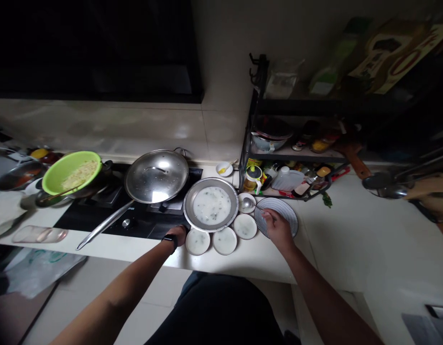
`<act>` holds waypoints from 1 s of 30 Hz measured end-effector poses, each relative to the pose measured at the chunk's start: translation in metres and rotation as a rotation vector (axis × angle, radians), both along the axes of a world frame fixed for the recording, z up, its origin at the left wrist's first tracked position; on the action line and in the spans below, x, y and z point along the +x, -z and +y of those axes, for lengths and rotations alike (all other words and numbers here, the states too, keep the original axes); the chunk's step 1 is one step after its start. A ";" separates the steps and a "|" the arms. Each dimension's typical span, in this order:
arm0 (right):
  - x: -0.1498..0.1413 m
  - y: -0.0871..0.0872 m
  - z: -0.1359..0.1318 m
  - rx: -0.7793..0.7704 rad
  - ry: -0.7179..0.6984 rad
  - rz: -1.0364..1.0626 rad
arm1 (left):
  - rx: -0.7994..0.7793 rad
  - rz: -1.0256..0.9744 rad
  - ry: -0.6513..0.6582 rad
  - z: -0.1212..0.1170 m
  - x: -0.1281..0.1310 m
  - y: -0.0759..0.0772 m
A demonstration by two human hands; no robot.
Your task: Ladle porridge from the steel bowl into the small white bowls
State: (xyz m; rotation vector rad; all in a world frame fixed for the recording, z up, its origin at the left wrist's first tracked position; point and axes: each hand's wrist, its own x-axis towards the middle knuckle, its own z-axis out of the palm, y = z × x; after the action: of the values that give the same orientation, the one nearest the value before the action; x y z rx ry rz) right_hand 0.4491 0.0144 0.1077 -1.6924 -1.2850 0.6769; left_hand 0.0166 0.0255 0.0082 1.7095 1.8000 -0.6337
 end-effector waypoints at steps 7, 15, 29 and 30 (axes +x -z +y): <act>-0.002 0.024 0.006 -0.079 0.225 0.406 | -0.047 0.047 0.015 0.001 0.002 -0.005; 0.003 0.028 0.015 -0.044 0.402 0.650 | -0.042 0.027 0.017 0.001 0.001 -0.003; 0.013 -0.021 0.012 0.056 0.368 0.625 | -0.028 0.018 -0.002 0.001 0.001 -0.004; 0.012 -0.025 0.013 0.069 0.361 0.626 | -0.029 0.020 0.005 0.001 0.001 -0.004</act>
State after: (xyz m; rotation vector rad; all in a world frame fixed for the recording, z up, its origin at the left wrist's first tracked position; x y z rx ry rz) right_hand 0.4608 0.0277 0.1325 -1.4369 -0.5419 0.8400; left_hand 0.0179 0.0260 0.0127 1.6945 1.7923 -0.6779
